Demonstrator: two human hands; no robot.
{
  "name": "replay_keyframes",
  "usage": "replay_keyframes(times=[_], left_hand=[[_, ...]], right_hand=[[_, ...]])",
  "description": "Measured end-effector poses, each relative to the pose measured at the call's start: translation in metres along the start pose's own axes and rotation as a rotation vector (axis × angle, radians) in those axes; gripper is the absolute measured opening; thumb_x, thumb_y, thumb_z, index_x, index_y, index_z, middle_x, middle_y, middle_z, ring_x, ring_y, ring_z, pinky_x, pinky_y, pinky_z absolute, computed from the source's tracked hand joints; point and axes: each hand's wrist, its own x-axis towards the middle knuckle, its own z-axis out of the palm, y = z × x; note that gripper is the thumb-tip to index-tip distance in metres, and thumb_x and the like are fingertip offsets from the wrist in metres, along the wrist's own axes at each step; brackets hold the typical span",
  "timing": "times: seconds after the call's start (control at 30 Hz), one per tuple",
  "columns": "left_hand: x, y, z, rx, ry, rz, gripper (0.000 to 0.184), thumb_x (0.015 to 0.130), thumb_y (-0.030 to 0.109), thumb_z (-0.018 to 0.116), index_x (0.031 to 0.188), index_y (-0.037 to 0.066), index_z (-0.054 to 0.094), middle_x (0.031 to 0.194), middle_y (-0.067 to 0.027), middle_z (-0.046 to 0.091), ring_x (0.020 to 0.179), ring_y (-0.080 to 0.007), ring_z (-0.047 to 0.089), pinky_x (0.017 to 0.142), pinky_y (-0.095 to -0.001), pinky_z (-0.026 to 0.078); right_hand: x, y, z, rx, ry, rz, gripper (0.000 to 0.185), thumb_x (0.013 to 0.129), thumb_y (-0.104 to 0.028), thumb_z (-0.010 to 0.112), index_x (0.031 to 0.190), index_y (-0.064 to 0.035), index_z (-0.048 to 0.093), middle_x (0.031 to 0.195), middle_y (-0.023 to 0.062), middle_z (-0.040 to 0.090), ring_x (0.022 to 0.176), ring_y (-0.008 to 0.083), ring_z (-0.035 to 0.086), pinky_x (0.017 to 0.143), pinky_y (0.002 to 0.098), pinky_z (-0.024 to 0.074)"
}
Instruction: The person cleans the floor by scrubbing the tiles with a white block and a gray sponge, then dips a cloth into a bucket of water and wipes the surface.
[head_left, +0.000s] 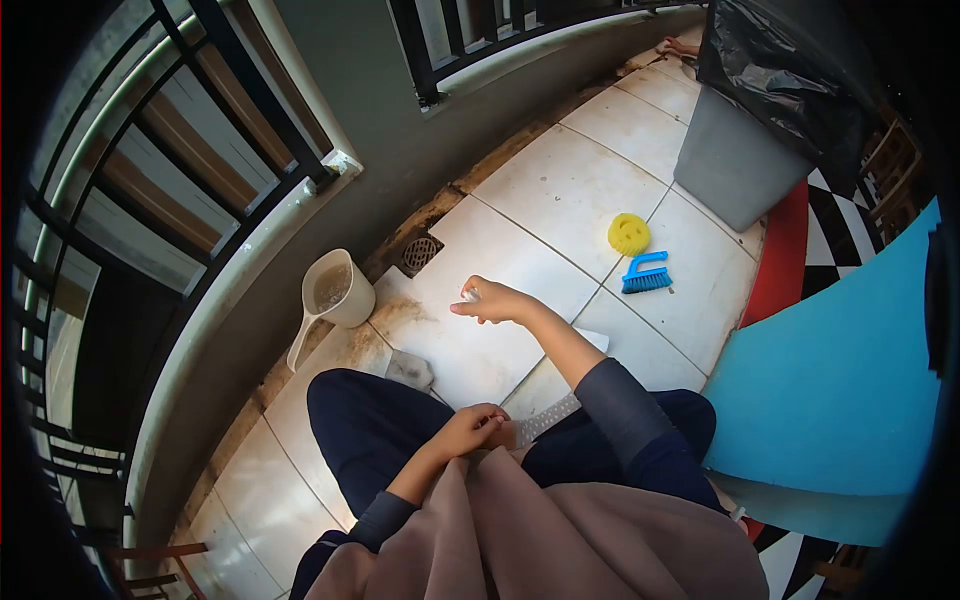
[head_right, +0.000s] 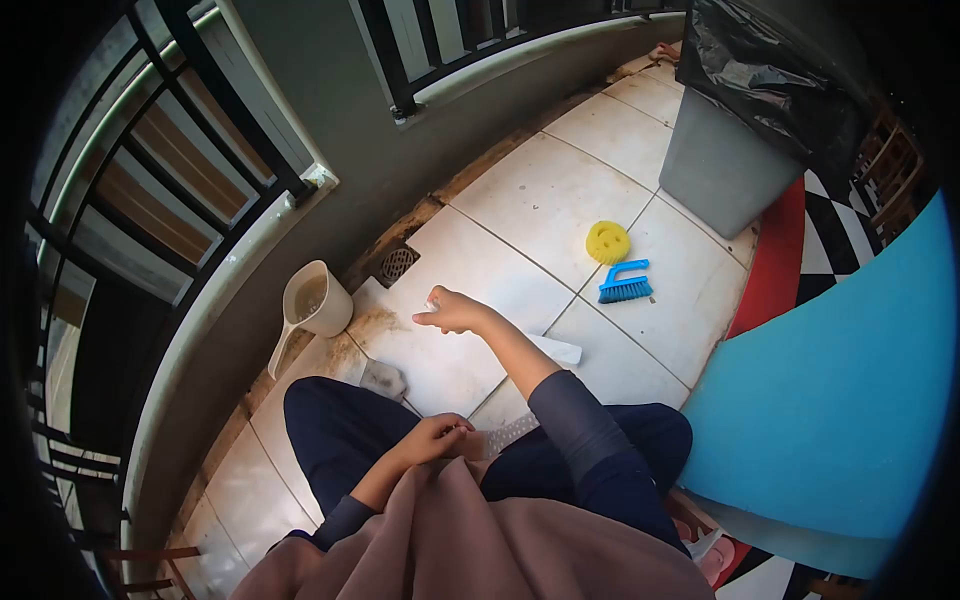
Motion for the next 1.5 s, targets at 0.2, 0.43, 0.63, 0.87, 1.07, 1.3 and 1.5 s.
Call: replay_keyframes(times=[0.2, 0.43, 0.63, 0.87, 1.07, 1.3, 1.5], left_hand=[[0.008, 0.022, 0.046, -0.238, -0.091, -0.169, 0.027, 0.092, 0.024, 0.048, 0.1, 0.001, 0.059, 0.084, -0.0067, 0.061, 0.08, -0.0107, 0.056, 0.073, -0.0255, 0.045], [0.047, 0.025, 0.066, 0.339, -0.327, 0.023, 0.034, 0.09, 0.03, 0.047, 0.104, 0.001, 0.058, 0.1, -0.0179, 0.059, 0.098, -0.0291, 0.055, 0.087, -0.0355, 0.042], [-0.006, 0.022, 0.039, 0.147, -0.254, 0.096, 0.032, 0.09, 0.029, 0.049, 0.109, 0.003, 0.056, 0.101, -0.0139, 0.059, 0.098, -0.0239, 0.055, 0.086, -0.0334, 0.042], [-0.039, -0.036, 0.023, -0.063, -0.205, 0.183, 0.021, 0.086, 0.02, 0.053, 0.099, 0.003, 0.06, 0.096, -0.0122, 0.06, 0.092, -0.023, 0.056, 0.08, -0.0326, 0.043], [-0.029, -0.032, 0.044, 0.796, 0.219, 0.217, 0.034, 0.084, 0.039, 0.05, 0.099, 0.01, 0.06, 0.1, -0.0128, 0.058, 0.094, -0.0315, 0.057, 0.077, -0.044, 0.046], [-0.027, -0.028, 0.047, 0.951, 0.153, -0.086, 0.063, 0.087, 0.058, 0.03, 0.093, 0.006, 0.065, 0.093, -0.0146, 0.066, 0.09, -0.0309, 0.062, 0.08, -0.0462, 0.043], [-0.053, -0.033, 0.059, 0.901, -0.019, -0.183, 0.069, 0.089, 0.06, 0.021, 0.097, 0.008, 0.066, 0.099, -0.0161, 0.064, 0.096, -0.0335, 0.059, 0.081, -0.0447, 0.045]], right_hand=[[-0.062, 0.083, -0.015, -0.066, -0.433, 0.149, 0.047, 0.078, -0.026, 0.067, 0.114, -0.0045, 0.044, 0.08, 0.0124, 0.062, 0.067, 0.0138, 0.06, 0.051, 0.026, 0.0462], [-0.077, 0.139, -0.05, -0.41, 0.337, 0.163, 0.042, 0.073, -0.031, 0.068, 0.101, -0.0063, 0.05, 0.091, 0.0196, 0.063, 0.089, 0.0354, 0.06, 0.076, 0.0411, 0.0464], [-0.121, 0.105, -0.095, -0.241, 0.576, 0.354, 0.047, 0.075, -0.037, 0.066, 0.106, -0.0052, 0.051, 0.093, 0.0204, 0.062, 0.082, 0.0274, 0.063, 0.071, 0.0367, 0.0485], [-0.15, 0.021, -0.015, -0.234, 0.482, 0.193, 0.037, 0.078, -0.031, 0.066, 0.101, -0.0061, 0.05, 0.076, 0.0147, 0.061, 0.055, 0.0187, 0.061, 0.05, 0.0304, 0.047], [-0.168, -0.028, 0.036, -0.214, 0.532, 0.206, 0.042, 0.076, -0.034, 0.07, 0.093, -0.0038, 0.046, 0.073, 0.0119, 0.06, 0.051, 0.0148, 0.06, 0.042, 0.0267, 0.0437], [-0.192, -0.06, 0.047, -0.346, 0.518, 0.097, 0.05, 0.072, -0.042, 0.072, 0.091, -0.0052, 0.045, 0.055, 0.0062, 0.055, 0.044, 0.013, 0.05, 0.041, 0.0254, 0.0406], [-0.201, -0.05, 0.028, -0.621, 0.453, 0.025, 0.064, 0.066, -0.061, 0.066, 0.091, -0.0038, 0.053, 0.075, 0.0163, 0.06, 0.071, 0.0237, 0.058, 0.062, 0.0328, 0.0468]])
